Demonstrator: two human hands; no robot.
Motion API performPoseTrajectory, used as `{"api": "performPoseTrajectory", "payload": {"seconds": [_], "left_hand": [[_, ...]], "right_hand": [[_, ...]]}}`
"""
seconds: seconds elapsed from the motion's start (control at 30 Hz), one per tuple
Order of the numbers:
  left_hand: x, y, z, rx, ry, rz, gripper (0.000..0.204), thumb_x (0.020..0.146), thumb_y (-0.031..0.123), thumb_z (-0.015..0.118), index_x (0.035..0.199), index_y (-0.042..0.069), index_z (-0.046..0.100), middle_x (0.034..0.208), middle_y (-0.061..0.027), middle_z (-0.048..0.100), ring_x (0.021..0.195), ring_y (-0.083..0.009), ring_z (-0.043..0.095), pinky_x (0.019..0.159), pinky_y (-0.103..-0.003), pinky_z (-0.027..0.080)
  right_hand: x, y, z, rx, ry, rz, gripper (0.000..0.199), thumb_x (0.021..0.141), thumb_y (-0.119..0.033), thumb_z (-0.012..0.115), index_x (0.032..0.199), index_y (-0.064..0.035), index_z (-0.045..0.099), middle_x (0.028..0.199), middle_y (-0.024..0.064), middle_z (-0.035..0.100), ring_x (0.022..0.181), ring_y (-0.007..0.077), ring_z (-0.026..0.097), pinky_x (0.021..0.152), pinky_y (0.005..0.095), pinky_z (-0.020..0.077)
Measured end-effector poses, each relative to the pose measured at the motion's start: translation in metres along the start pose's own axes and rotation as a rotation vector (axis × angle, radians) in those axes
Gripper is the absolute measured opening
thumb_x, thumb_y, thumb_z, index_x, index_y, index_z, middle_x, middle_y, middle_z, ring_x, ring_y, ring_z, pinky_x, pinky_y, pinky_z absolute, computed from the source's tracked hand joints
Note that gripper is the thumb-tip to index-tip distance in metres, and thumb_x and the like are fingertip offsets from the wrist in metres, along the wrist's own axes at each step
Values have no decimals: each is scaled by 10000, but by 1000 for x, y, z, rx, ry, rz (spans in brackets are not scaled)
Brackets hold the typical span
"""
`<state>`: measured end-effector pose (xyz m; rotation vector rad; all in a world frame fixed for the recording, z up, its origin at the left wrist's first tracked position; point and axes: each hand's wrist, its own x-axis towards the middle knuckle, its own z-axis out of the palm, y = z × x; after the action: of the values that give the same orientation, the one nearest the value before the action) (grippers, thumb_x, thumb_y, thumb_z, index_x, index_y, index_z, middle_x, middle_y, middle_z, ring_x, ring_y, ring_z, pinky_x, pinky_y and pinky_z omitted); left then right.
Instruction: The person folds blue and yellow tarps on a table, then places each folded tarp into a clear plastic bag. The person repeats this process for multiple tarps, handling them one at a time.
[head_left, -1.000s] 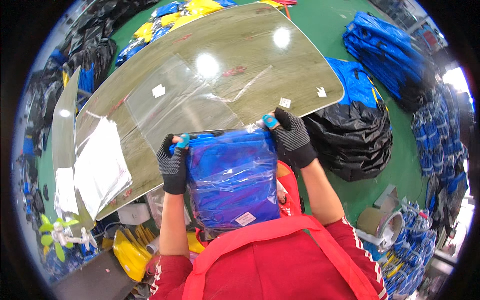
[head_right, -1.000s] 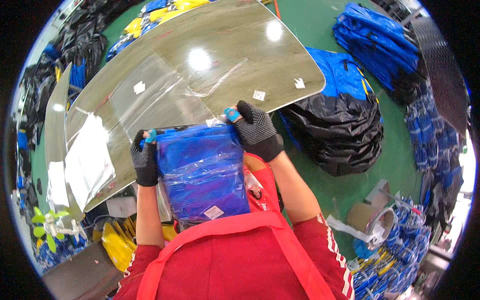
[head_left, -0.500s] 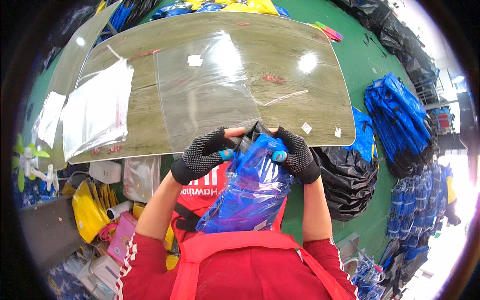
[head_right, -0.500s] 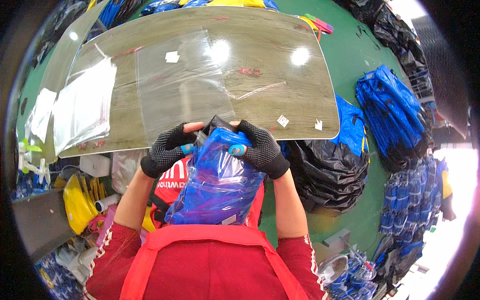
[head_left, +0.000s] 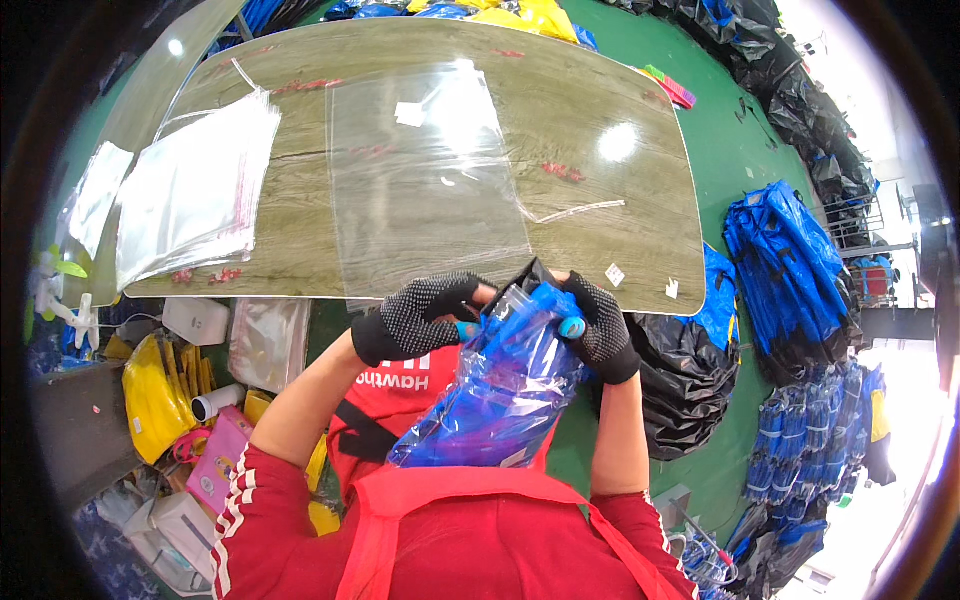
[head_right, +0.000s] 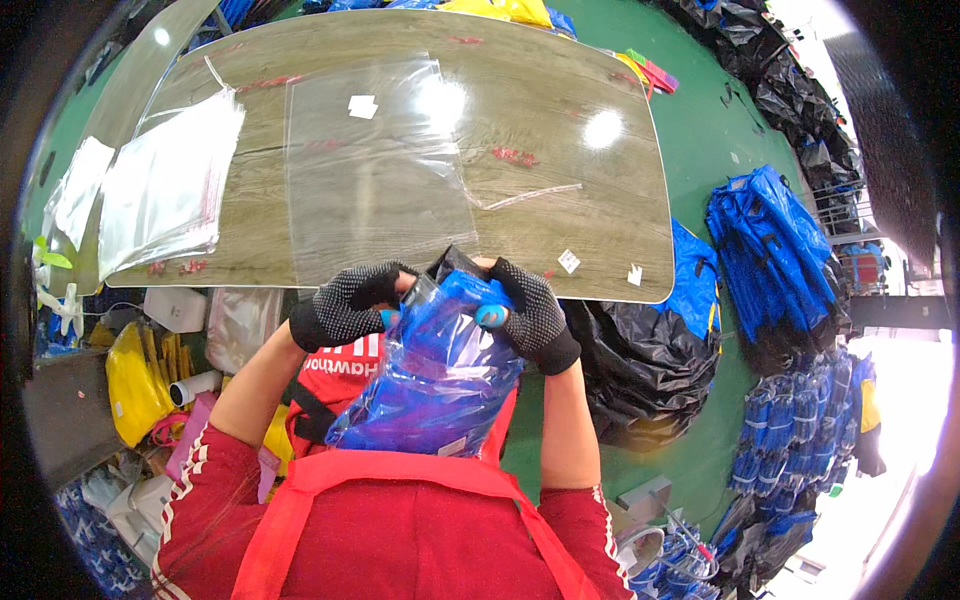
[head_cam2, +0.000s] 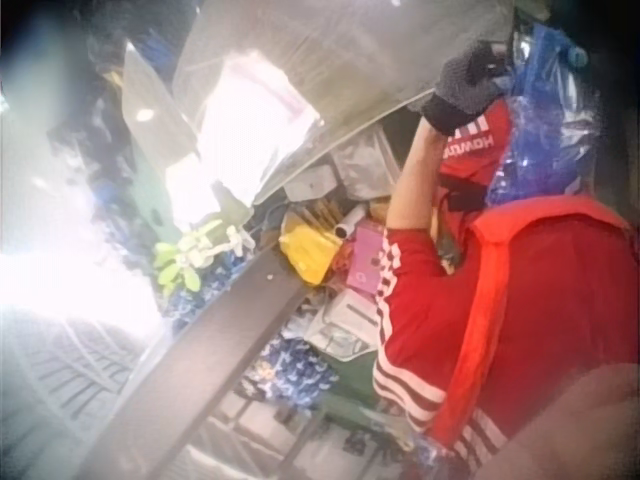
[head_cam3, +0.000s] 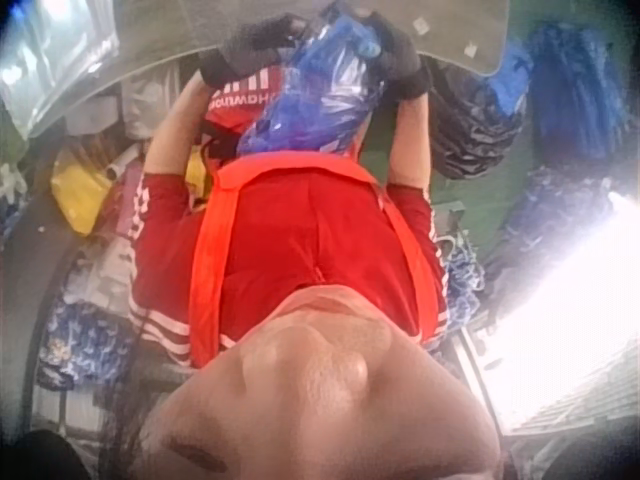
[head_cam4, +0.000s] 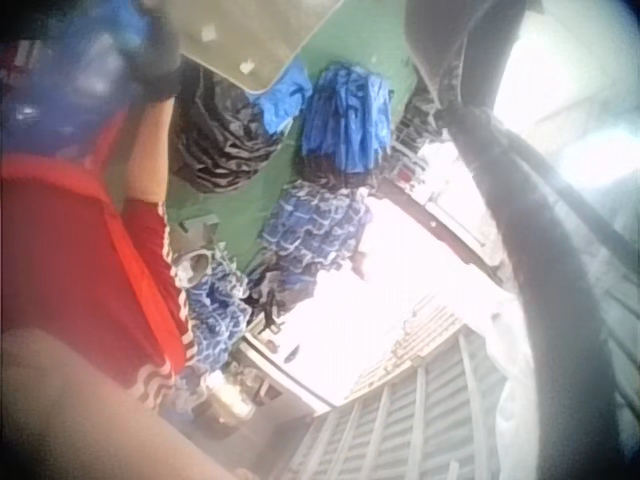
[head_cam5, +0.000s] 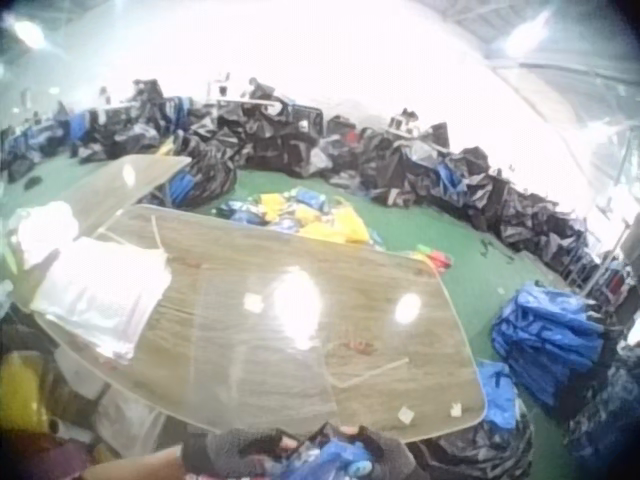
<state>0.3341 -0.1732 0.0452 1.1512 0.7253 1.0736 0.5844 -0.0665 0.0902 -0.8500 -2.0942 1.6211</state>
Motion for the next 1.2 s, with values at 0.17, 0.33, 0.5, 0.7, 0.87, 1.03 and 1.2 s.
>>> {"api": "performPoseTrajectory", "payload": {"seconds": [0.17,0.33,0.5,0.7,0.87,1.03,1.2], "left_hand": [[-6,-7,4,3,41,-27,315,861,54,678,1163,0,608,1089,-78,641,1057,-154,584,915,-311,478],[-3,-4,3,469,26,289,182,877,11,635,1058,-7,623,1044,-82,643,1014,-158,590,908,-292,476],[-2,-3,3,89,94,225,283,888,2,602,1169,14,568,1132,-126,596,1062,-197,568,933,-327,451],[-4,9,-13,131,-72,246,285,873,187,667,1129,71,621,1124,-142,592,1066,-238,567,895,-350,467],[-1,24,-22,432,-26,344,282,803,26,708,1065,48,607,1091,-171,625,995,-293,628,821,-370,513],[-2,29,-10,429,115,209,100,835,50,668,923,5,648,987,-164,672,998,-278,644,808,-368,514],[0,25,-8,584,208,258,81,849,15,638,929,21,639,939,-127,673,864,-240,661,773,-329,512]], "right_hand": [[-4,6,-2,91,-16,73,835,722,-563,750,1278,14,513,1141,106,619,1066,186,572,935,342,453],[-6,9,-4,146,6,94,809,746,-552,740,1279,13,513,1123,116,629,1052,190,582,928,338,454],[-3,6,-1,-50,57,49,765,771,-556,714,1255,7,533,1087,123,644,1020,182,597,896,334,469],[1,-2,2,-49,13,23,751,792,-575,680,1258,-4,538,1075,124,649,1007,169,599,883,326,473],[4,-8,1,-147,0,-4,693,835,-537,637,1260,2,544,1126,140,644,1056,204,594,930,348,449],[9,-15,-3,-289,-36,-47,581,890,-429,600,1273,5,538,1179,171,626,1100,262,597,966,362,430],[11,-19,-2,-319,-22,-90,509,934,-367,544,1291,-4,527,1157,181,630,1076,283,610,938,361,447]]}}
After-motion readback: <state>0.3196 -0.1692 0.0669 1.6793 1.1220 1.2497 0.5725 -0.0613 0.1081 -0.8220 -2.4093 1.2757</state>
